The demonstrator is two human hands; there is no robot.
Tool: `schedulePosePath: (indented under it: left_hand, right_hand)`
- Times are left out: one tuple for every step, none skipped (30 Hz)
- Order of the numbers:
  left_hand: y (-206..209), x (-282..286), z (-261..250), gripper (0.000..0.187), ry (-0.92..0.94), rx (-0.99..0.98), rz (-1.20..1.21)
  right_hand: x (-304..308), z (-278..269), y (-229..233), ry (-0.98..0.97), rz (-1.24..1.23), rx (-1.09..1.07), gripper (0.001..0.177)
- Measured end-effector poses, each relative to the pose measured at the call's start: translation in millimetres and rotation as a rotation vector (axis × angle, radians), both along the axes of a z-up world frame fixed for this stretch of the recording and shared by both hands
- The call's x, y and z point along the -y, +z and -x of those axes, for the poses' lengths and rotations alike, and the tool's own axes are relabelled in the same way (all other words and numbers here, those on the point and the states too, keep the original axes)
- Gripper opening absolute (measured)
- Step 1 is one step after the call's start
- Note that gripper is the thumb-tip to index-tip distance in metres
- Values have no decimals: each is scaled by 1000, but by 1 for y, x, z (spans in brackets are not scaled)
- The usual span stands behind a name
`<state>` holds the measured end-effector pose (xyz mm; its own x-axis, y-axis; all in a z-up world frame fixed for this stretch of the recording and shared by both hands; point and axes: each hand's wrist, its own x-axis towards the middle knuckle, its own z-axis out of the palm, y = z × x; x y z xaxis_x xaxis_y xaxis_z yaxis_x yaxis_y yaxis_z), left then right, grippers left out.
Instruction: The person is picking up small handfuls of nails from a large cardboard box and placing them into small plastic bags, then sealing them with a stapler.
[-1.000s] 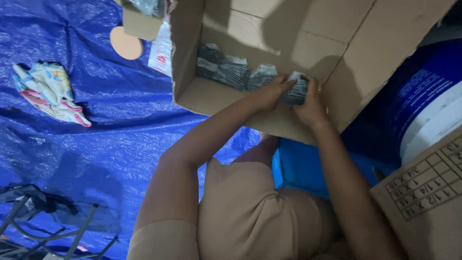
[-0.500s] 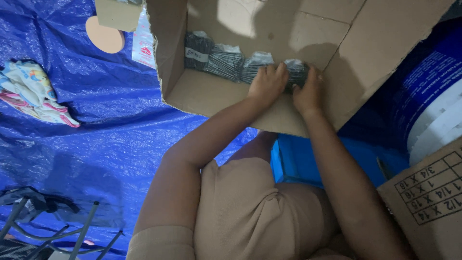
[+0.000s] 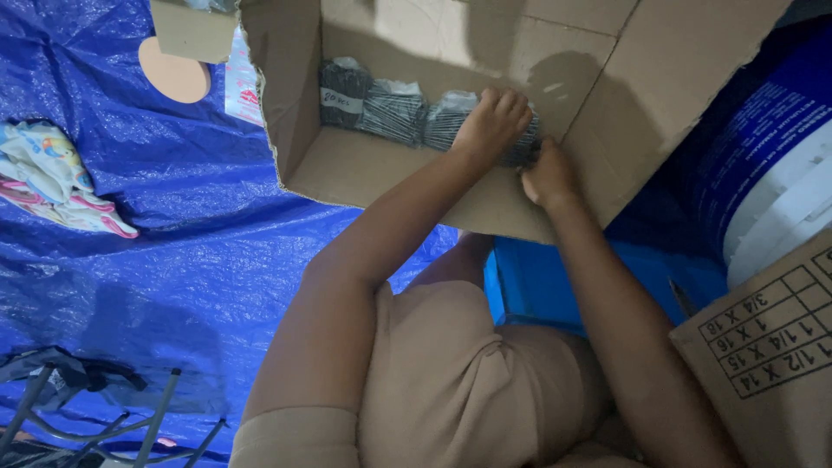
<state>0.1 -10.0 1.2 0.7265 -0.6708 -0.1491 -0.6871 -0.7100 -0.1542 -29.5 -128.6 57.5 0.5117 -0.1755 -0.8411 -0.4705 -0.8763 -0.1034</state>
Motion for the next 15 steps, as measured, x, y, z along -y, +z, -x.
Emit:
schedulePosePath:
  left_hand:
    - [-2,1,3,30,-1,-1,0]
    - [-5,2,5,27,12,16,7]
    - [-7,1,9,26,27,33,12]
    - [-7,-1,8,26,29,31,10]
    - [-6,-2,8,27,28,54,31]
    - [-5,-4,7,28,26,77,51]
    - [-7,-3,7,28,27,74,49]
    - [-9,-3,7,28,-1,79,15]
    - [-11,-1,3,29,-29,91,-17]
    - [-16,-3,5,29,-29,95,-18]
    - [-21,-5,6,30,-34,93,13]
    - [-26,-6,7,32,-39,91,44]
    - [-23,-10,3,32,-43,93,44]
    - [-20,-14,-1,30,-40,50,106]
    - [-18,-17,-3,28,-32,2,170]
  right_hand:
    - [3,6,-11,-1,0,-1,40]
    - [6,12,-22,-57,-13,90,37]
    - [8,18,-33,-112,-28,179,35]
    - [10,20,-36,-111,-30,176,35]
    - [12,21,-40,-91,-14,165,32]
    - [13,23,-43,-71,2,154,29]
    - [13,22,-42,-71,0,151,29]
    - [13,22,-40,-57,-1,143,27]
    - [14,18,-38,-44,-2,142,26]
    - [13,19,-37,-44,-3,146,26]
    - [12,19,-37,-83,-9,144,31]
    - [12,20,-37,-122,-16,142,37]
    - [10,17,-32,-126,-16,144,37]
    - [7,15,-28,-191,-36,153,41]
    - [5,14,-23,-253,-54,158,46]
